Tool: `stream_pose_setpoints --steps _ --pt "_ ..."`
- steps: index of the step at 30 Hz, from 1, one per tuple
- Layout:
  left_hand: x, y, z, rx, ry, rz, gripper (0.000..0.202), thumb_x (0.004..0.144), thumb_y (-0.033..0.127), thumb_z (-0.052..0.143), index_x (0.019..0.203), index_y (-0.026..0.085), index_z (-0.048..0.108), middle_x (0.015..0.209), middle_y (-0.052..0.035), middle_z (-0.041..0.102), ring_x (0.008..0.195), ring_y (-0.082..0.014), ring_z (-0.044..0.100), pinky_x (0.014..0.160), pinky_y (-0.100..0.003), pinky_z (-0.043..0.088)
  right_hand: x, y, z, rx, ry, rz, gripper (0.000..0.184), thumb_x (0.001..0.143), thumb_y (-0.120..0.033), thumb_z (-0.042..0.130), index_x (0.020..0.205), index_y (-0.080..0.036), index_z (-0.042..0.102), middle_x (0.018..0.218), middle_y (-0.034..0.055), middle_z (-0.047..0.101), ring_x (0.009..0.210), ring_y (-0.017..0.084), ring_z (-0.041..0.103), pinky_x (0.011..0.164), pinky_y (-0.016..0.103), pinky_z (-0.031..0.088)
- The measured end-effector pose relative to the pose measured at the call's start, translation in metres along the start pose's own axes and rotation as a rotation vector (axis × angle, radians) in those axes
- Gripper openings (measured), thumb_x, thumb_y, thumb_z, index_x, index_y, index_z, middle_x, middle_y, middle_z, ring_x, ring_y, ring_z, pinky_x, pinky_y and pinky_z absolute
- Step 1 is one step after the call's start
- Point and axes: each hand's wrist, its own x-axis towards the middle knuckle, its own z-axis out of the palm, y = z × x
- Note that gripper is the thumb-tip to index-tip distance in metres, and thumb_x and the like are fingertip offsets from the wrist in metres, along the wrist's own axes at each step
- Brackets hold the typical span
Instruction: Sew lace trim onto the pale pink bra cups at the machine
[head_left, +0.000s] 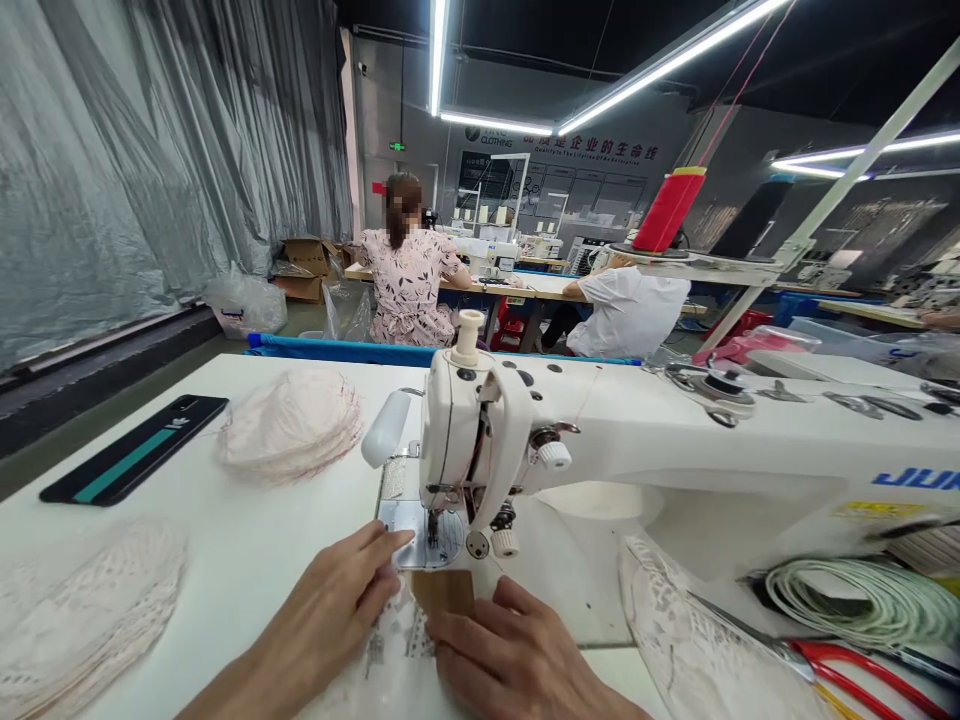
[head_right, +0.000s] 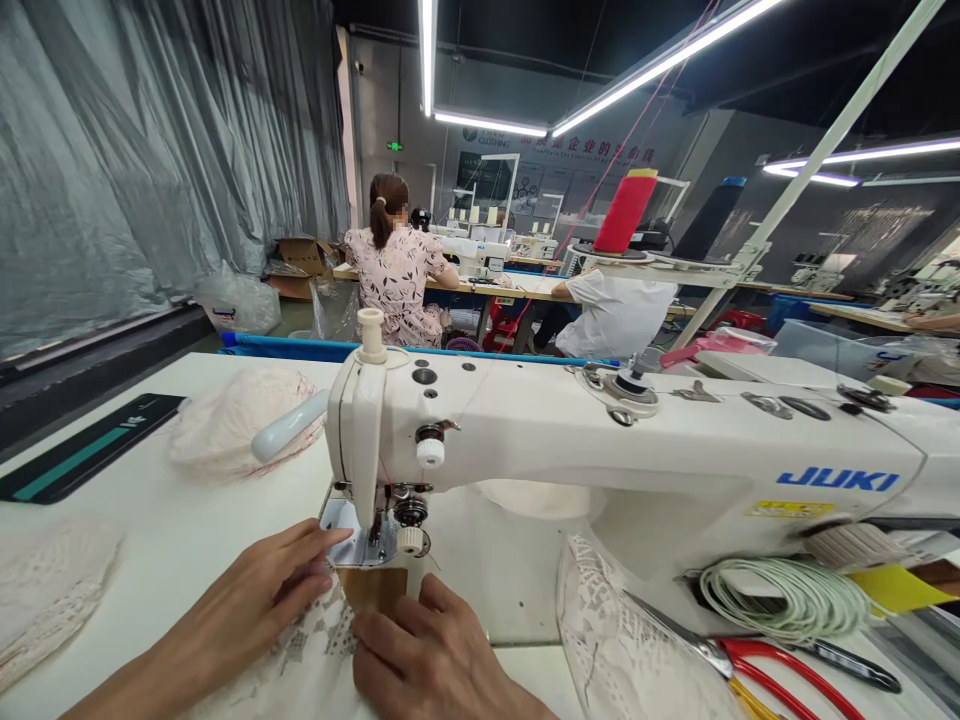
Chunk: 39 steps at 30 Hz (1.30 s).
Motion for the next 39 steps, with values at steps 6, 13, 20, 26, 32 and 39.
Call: stream_pose_setpoints --steps 6,13,20,26,32,39 --pt "0.002 -0.003 -0.005 0.114 0.072 0.002 0.031 0.087 0.020 0.043 0.116 0.026 0.052 0.084 0.0011 0.059 0.069 -0.0173 0.058 0.063 -0.028 0.044 0.003 -0.003 0.002 -0.030 -0.003 0.021 0.019 0.097 -0.024 0.040 0.096 -0.015 0.056 0.071 -0.0003 0.063 0.049 0.011 0.045 0.050 0.029 0.027" --pt "0.008 -0.013 -0.011 0.010 0.101 0.043 0.028 0.089 0.021 0.041 0.113 0.024 0.055 0.081 0.0010 0.060 0.073 -0.0178 0.059 0.068 -0.029 0.046 0.002 -0.004 0.009 -0.103 0.050 0.033 0.015 0.095 -0.021 0.043 0.090 -0.016 0.057 0.067 -0.0024 0.061 0.045 0.009 0.043 0.050 0.029 0.026" --pt "0.012 -0.015 -0.008 -0.004 0.138 0.020 0.030 0.088 0.023 0.042 0.115 0.024 0.056 0.080 0.0004 0.062 0.073 -0.0182 0.059 0.067 -0.028 0.046 0.002 -0.003 0.006 -0.113 0.029 0.032 0.021 0.096 -0.026 0.043 0.083 -0.017 0.056 0.064 -0.0019 0.059 0.045 0.009 0.042 0.049 0.029 0.025" --pt "0.016 -0.017 -0.006 0.049 0.124 0.058 0.029 0.089 0.023 0.041 0.115 0.025 0.054 0.077 0.0024 0.060 0.069 -0.0161 0.059 0.065 -0.025 0.045 0.002 -0.005 0.008 -0.108 0.043 0.038 0.020 0.095 -0.024 0.043 0.085 -0.016 0.057 0.067 -0.0014 0.059 0.045 0.009 0.041 0.049 0.028 0.027" --pt "0.017 -0.016 -0.004 0.117 0.141 0.107 0.027 0.093 0.025 0.037 0.115 0.026 0.053 0.080 0.0018 0.059 0.068 -0.0158 0.058 0.061 -0.024 0.044 -0.001 -0.005 0.012 -0.125 0.051 0.049 0.020 0.095 -0.022 0.043 0.082 -0.017 0.057 0.072 -0.0001 0.060 0.046 0.008 0.041 0.050 0.026 0.028" --pt "0.013 -0.012 -0.010 0.263 0.199 0.130 0.028 0.093 0.024 0.040 0.119 0.026 0.051 0.093 -0.0023 0.060 0.077 -0.0200 0.057 0.065 -0.029 0.044 0.000 -0.005 0.011 -0.120 0.045 0.022 0.021 0.095 -0.021 0.042 0.079 -0.017 0.056 0.074 -0.0001 0.061 0.047 0.008 0.042 0.051 0.025 0.028"
